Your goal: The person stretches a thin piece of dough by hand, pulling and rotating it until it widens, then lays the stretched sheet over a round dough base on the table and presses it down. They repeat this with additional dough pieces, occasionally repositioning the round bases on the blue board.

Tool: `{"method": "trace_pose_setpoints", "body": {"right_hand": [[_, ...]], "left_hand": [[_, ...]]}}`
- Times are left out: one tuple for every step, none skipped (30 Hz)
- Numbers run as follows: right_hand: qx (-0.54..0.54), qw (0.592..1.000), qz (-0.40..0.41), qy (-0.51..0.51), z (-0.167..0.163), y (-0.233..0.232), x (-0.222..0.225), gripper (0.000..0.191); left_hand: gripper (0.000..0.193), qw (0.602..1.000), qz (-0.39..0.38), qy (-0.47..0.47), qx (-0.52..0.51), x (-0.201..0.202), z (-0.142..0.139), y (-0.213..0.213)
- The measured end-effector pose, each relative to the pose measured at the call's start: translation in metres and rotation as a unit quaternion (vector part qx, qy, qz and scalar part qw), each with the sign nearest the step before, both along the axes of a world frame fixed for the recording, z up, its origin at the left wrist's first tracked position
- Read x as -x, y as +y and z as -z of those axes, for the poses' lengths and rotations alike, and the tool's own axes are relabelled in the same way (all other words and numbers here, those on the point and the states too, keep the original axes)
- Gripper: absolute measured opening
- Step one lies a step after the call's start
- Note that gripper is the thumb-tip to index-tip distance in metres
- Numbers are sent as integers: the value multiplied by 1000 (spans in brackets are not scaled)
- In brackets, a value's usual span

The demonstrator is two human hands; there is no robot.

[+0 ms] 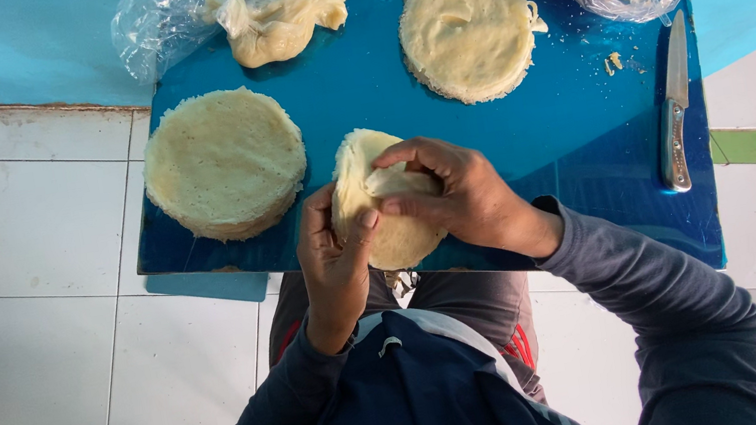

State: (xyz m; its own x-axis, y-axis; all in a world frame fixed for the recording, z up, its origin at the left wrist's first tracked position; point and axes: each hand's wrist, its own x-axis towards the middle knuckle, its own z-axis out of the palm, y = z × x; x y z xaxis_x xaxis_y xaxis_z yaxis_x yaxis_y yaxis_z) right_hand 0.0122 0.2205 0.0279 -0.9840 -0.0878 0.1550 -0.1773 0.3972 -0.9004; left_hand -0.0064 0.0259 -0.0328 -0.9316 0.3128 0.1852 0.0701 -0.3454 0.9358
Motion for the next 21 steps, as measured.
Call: {"method": "trace_pose_setpoints", "body": {"right_hand": [[-8,999,-5,31,0,4,0,33],[2,1000,3,25,0,7,1,28],[11,1000,12,19,1,11,3,22],[20,999,21,14,3,13,4,18],[39,999,35,-6,5,15,5,18],[58,997,49,-27,7,17,6,18],[77,994,62,-46,9,19,7,18],[102,992,59,-46,11,21,9,18],[127,989,57,-46,13,23,11,18],[152,986,54,-45,15,25,13,18],[183,981,43,-55,16,28,14,18],[214,974,32,-65,17,30,16,18],[244,967,20,-74,18,31,16,18],[243,966,21,-82,19,31,16,17],[242,966,22,-89,20,32,16,17],[241,966,23,-96,20,32,16,16],[273,957,25,-91,21,32,16,16],[306,948,26,-86,21,31,17,15],[338,937,28,-81,21,31,17,15],[356,931,33,-76,21,30,17,14],[374,924,37,-69,20,30,16,14]], "left_hand": [[36,1000,4,-5,-2,0,1,-1],[36,1000,7,-6,-10,0,2,-2],[36,1000,12,-7,-17,-1,4,-2],[36,1000,16,-8,-25,-1,6,-2],[35,999,15,-11,-27,-2,9,-3],[34,999,13,-16,-30,-2,11,-4],[33,999,12,-19,-32,-1,14,-5],[32,998,15,-32,-50,-1,16,-7],[31,997,18,-45,-67,-1,19,-8],[31,995,21,-59,-84,-1,21,-10],[30,991,23,-79,-104,-1,24,-11],[30,987,24,-99,-125,-1,26,-12],[29,982,25,-118,-146,-1,28,-13],[29,981,28,-116,-154,-1,30,-15],[28,980,30,-113,-161,-1,32,-15],[27,979,32,-110,-169,-2,33,-16],[28,976,28,-115,-184,-3,34,-16],[28,972,24,-120,-199,-3,34,-17],[29,969,20,-125,-214,-4,35,-16],[30,967,8,-125,-221,-5,35,-16],[32,965,-4,-125,-228,-6,35,-16]]}}
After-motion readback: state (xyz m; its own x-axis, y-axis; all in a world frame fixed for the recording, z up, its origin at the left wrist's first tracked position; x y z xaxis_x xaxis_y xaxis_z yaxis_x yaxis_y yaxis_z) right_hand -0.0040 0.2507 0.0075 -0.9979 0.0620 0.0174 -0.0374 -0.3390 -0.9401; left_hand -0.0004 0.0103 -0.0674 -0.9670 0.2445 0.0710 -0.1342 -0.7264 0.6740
